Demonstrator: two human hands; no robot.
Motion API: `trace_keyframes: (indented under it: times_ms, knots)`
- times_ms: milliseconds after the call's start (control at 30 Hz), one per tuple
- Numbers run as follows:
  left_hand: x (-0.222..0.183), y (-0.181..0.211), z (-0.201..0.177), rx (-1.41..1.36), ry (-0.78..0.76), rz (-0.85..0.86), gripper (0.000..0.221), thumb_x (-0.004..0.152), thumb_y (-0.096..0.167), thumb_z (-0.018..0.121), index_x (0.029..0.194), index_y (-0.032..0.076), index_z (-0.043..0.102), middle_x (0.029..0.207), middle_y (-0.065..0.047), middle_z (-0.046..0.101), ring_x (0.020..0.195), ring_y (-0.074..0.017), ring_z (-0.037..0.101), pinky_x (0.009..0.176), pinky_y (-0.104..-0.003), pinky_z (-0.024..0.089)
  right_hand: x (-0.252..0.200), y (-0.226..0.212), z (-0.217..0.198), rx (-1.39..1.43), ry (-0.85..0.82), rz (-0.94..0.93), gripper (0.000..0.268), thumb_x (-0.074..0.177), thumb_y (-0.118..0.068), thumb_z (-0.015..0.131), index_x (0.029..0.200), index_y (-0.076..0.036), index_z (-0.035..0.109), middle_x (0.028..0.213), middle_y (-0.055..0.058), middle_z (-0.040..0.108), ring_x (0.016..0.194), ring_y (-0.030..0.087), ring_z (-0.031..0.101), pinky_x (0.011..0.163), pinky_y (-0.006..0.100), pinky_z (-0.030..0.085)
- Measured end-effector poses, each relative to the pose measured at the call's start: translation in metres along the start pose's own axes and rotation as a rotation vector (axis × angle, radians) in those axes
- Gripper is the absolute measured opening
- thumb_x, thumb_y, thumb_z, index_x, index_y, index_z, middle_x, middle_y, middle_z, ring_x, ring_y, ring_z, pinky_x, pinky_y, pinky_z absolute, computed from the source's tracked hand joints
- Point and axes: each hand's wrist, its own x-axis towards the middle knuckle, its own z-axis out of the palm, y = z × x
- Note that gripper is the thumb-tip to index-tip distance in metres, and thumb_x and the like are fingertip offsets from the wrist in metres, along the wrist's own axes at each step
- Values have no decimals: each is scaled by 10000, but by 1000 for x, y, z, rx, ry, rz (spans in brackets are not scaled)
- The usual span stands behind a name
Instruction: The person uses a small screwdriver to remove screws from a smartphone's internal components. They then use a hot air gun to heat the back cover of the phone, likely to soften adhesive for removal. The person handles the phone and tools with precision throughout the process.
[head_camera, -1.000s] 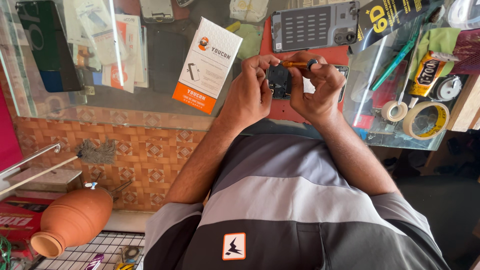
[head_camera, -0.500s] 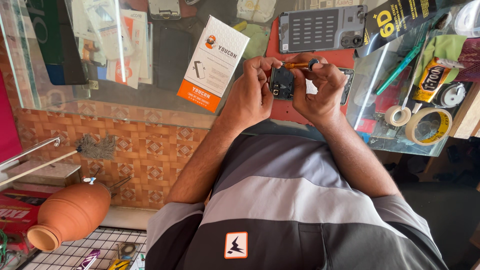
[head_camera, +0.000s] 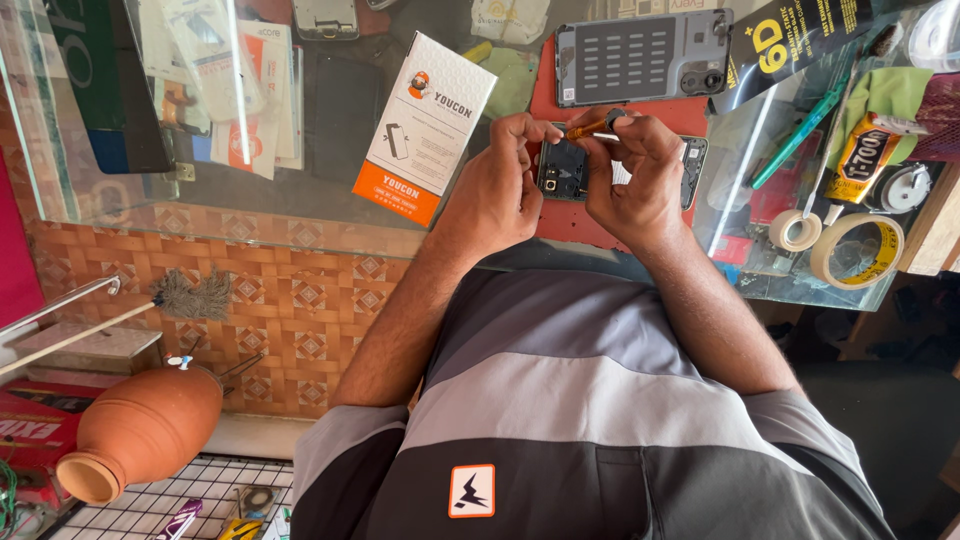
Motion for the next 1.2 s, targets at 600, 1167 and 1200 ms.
trace_keyframes:
  times_ms: [600, 1167, 1200]
  knots:
    - [-5, 0, 0, -11, 29, -12, 501, 864, -150, 549, 1277, 39, 338, 1301, -87, 662, 885, -267, 672, 796, -386, 584, 0, -7, 3, -359, -30, 14, 511, 1011, 163, 710, 1282, -19, 316, 1027, 187, 635, 1004, 274, 760, 792, 356, 614]
    - [-12, 5, -5, -90, 28, -55, 501, 865, -99, 590, 1288, 33, 359, 1232, -82, 687, 727, -227, 637, 675, -369, 560, 9, -13, 5, -142, -50, -27, 468, 943, 212, 614, 1214, 19, 285, 1123, 276, 625, 1049, 358, 737, 857, 400, 643]
    - [-12, 6, -6, -88, 36, -50, 503, 865, -96, 593, 1294, 36, 367, 1228, -83, 691, 731, -227, 647, 679, -367, 558, 10, -15, 4, -103, -92, -54, 460, 918, 236, 568, 1205, 26, 276, 1155, 304, 622, 1060, 390, 721, 865, 419, 631]
